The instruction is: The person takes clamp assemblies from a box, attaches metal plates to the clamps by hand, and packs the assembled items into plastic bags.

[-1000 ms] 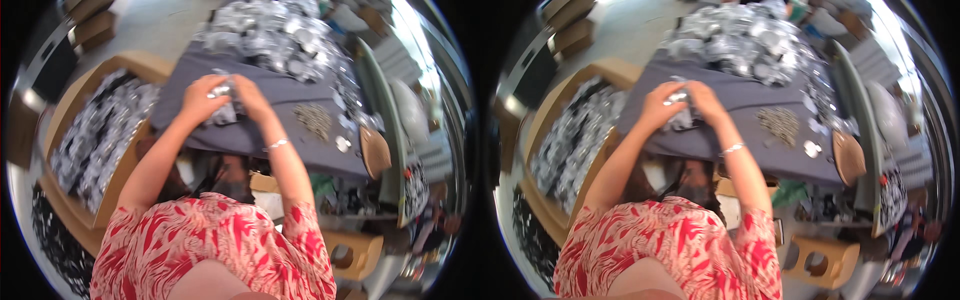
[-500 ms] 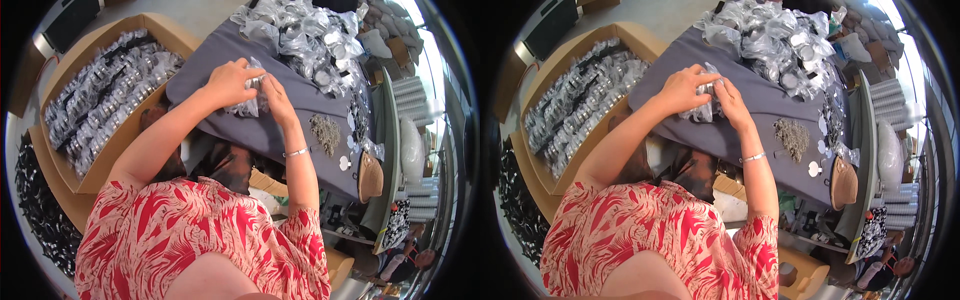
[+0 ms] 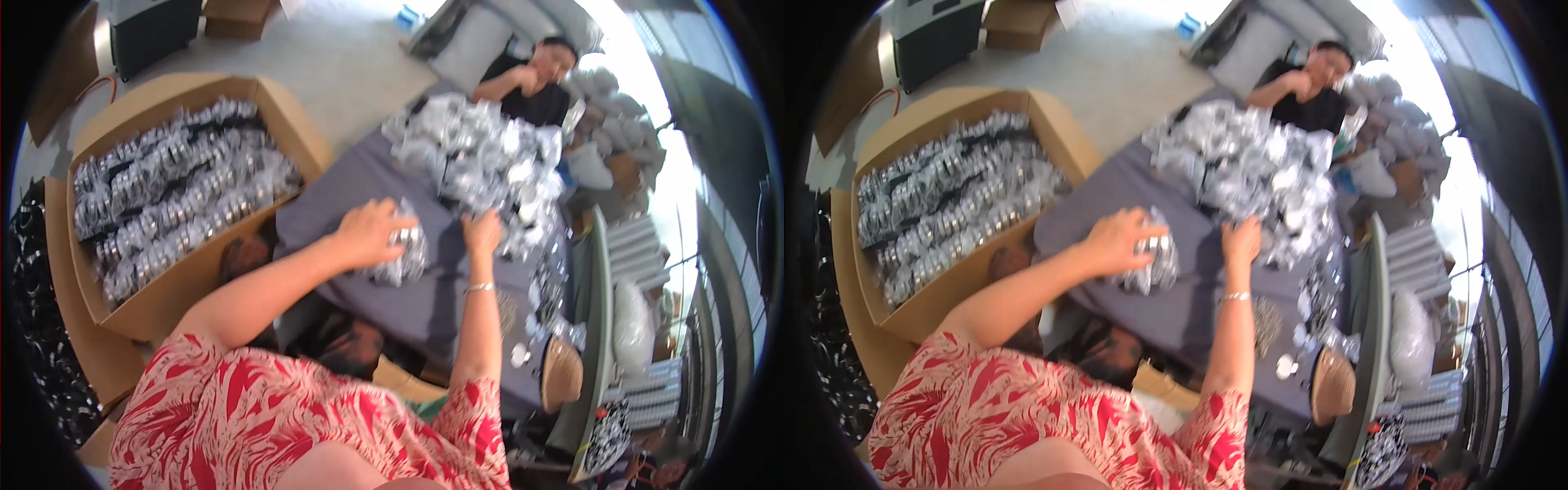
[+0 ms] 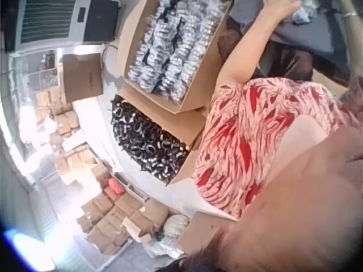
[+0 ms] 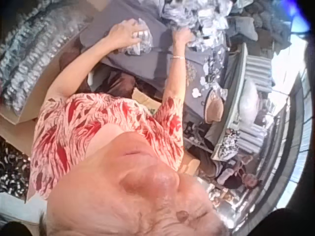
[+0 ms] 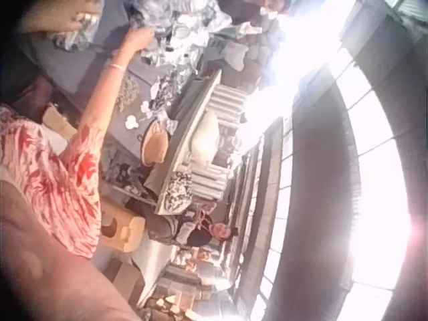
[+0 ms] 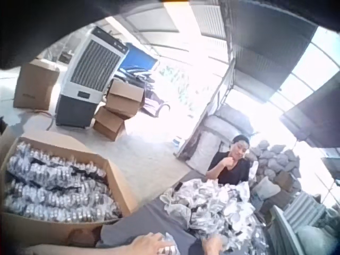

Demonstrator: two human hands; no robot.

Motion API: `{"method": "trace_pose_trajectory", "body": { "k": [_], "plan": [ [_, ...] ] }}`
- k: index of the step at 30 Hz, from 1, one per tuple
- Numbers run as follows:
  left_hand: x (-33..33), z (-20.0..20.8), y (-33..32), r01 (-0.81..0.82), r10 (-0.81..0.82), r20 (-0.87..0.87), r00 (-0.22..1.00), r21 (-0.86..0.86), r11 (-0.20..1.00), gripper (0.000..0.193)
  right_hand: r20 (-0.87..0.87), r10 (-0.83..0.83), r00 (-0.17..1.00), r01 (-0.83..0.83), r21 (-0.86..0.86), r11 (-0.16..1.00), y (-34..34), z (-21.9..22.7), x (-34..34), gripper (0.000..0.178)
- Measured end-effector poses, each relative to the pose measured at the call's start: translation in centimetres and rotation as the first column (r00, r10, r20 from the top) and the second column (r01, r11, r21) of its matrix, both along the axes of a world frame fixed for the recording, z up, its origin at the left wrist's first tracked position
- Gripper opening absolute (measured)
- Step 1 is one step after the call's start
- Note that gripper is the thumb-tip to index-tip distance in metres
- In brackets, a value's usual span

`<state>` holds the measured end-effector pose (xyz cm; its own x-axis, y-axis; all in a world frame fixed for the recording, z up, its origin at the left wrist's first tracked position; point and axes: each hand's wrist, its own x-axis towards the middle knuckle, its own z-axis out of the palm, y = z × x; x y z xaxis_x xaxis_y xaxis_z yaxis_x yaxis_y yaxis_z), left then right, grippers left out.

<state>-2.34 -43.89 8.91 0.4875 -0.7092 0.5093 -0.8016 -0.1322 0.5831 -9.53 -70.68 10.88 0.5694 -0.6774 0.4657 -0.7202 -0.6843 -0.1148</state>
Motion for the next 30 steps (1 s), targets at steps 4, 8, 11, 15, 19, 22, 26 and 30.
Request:
{"method": "trace_pose_trajectory", "body": {
  "k": [4,8,11,15,19,22,26,30],
  "plan": [
    [-0.1,0.4,0.3,0.017,-0.016,-0.026,1.0,0.028,0.999,0.045,-0.02,-0.056,0.998,0.058,0.116,0.992,0.4,0.3,1.5,0.045],
    [-0.2,0.3,0.3,0.0,0.002,-0.057,0.998,0.028,1.0,0.043,-0.036,-0.088,0.995,0.088,-0.003,0.996,0.3,-0.1,1.2,0.034],
    [0.0,0.0,0.1,0.002,-0.002,-0.034,0.999,0.001,1.0,0.042,0.047,-0.139,0.989,0.14,-0.03,0.99,-1.3,-0.6,0.4,0.028],
    [0.3,-0.5,-0.2,-0.02,0.02,0.032,0.999,0.0,1.0,0.041,0.347,-0.135,0.928,0.109,0.093,0.99,-4.8,-0.9,-2.2,0.018],
    [0.5,-0.6,-0.5,0.015,-0.015,-0.034,0.999,-0.001,1.0,0.043,0.546,-0.051,0.836,-0.286,0.513,0.809,-6.1,-1.2,-5.6,0.007],
    [0.6,-0.1,-0.1,0.029,-0.029,-0.027,0.999,-0.017,0.999,0.041,0.331,0.046,0.943,-0.222,0.517,0.827,-5.4,0.0,-5.8,0.022],
    [0.3,0.1,0.1,0.016,-0.016,-0.041,0.999,0.005,1.0,0.044,0.582,0.192,0.79,-0.528,0.488,0.695,-2.5,0.7,-6.2,0.028],
    [0.3,-0.1,0.0,0.022,-0.021,-0.076,0.997,0.014,1.0,0.044,0.235,0.654,0.719,-0.666,-0.037,0.745,2.2,-1.0,-7.0,0.025]
  ]
}}
